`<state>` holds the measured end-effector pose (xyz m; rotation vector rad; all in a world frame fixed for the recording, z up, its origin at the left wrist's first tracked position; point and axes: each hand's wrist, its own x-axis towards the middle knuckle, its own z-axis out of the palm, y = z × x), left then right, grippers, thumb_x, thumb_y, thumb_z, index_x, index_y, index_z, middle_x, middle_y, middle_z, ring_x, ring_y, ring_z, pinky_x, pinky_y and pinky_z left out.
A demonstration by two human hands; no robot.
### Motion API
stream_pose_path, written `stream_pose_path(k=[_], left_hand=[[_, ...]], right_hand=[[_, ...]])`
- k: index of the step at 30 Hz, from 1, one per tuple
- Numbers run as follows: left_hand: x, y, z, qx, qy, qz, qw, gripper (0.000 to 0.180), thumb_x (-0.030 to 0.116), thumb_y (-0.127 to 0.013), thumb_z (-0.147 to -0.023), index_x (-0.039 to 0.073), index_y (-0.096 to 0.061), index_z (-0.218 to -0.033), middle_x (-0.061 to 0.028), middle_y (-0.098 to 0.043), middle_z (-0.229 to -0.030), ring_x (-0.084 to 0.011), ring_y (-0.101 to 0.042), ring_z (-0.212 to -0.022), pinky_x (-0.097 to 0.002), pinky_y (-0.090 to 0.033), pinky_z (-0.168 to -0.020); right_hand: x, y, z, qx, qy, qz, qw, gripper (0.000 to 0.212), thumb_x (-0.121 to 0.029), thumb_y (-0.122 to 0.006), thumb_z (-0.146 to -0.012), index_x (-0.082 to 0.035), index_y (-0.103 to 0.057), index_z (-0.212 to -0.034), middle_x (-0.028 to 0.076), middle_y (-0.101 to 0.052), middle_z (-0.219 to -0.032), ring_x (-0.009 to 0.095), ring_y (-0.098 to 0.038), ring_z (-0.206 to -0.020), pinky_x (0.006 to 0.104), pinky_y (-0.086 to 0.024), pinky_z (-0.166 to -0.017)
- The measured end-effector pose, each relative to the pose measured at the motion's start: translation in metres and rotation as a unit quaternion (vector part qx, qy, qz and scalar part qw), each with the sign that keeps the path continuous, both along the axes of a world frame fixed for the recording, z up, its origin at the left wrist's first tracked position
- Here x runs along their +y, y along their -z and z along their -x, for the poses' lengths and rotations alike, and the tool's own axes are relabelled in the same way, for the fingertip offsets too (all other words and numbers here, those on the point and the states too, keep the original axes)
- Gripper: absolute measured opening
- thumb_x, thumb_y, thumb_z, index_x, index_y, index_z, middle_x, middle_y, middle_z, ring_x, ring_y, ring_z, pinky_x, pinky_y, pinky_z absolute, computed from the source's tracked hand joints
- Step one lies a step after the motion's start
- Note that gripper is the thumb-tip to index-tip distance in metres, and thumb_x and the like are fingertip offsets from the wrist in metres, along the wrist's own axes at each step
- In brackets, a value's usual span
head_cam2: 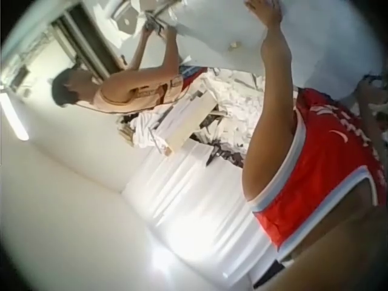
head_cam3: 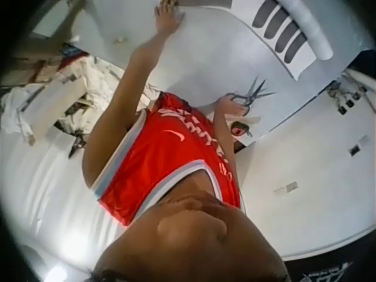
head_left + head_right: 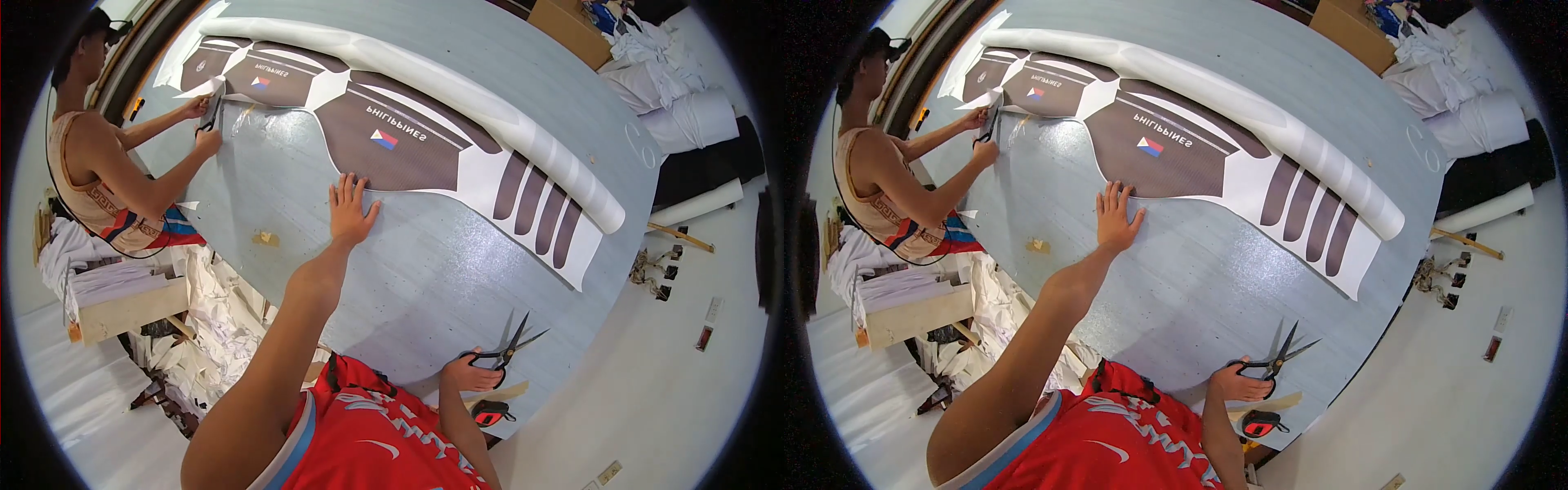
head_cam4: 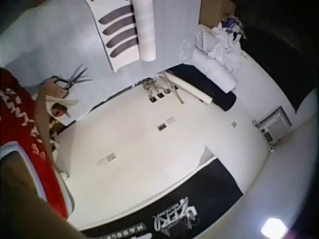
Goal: Cutting out printed patterns from a large vinyl sheet using scissors.
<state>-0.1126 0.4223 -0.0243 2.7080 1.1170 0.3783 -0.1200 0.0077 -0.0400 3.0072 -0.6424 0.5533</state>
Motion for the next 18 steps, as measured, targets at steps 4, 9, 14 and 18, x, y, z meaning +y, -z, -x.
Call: stream_pose_path(k=[4, 9, 14, 18], left_hand=[[-0.0005, 0.0006, -0.0005, 0.0, 0.0, 0.004, 1.0, 0.061, 0.043, -0.054, -0.089, 0.012, -0.038, -0.139, -0.014, -0.03, -0.148, -0.0303, -0.017, -0.142, -0.0499, -0.008, -0.116], [-0.0007, 0.0003, 0.0006, -0.002, -0.001, 0.006, 1.0, 0.061, 0.043, -0.054, -0.089, 0.012, -0.038, -0.138, -0.0143, -0.029, -0.148, -0.0305, -0.016, -0.142, -0.05, -0.008, -0.116], [-0.0012, -0.0025, -0.0009, -0.001, -0.002, 0.013, 1.0, 0.06, 0.042, -0.055, -0.089, 0.012, -0.038, -0.138, -0.0143, -0.029, -0.148, -0.0307, -0.016, -0.143, -0.0501, -0.008, -0.116], [-0.0022, -0.0039, -0.0013, -0.001, -0.002, 0.013, 1.0, 0.06, 0.042, -0.055, -0.089, 0.012, -0.038, -0.138, -0.0141, -0.029, -0.148, -0.0308, -0.016, -0.143, -0.0501, -0.008, -0.116]], right_hand=[[-0.0014, 0.0015, 0.0003, -0.005, -0.011, 0.003, 1.0, 0.086, -0.058, -0.062, -0.082, 0.002, -0.032, -0.137, 0.019, -0.04, -0.135, 0.037, -0.035, -0.129, 0.0496, -0.028, -0.106], [-0.0011, 0.0021, 0.0012, -0.001, -0.01, 0.006, 1.0, 0.086, -0.057, -0.062, -0.083, 0.002, -0.032, -0.137, 0.019, -0.039, -0.136, 0.037, -0.035, -0.129, 0.0497, -0.028, -0.106], [-0.0026, 0.0039, 0.0007, 0.005, -0.007, -0.002, 1.0, 0.085, -0.056, -0.062, -0.083, 0.002, -0.031, -0.137, 0.019, -0.039, -0.137, 0.037, -0.034, -0.129, 0.05, -0.027, -0.107], [-0.0046, 0.004, 0.0009, 0.021, 0.003, -0.015, 1.0, 0.087, -0.059, -0.059, -0.084, 0.001, -0.03, -0.139, 0.02, -0.037, -0.139, 0.037, -0.032, -0.132, 0.0504, -0.025, -0.108]])
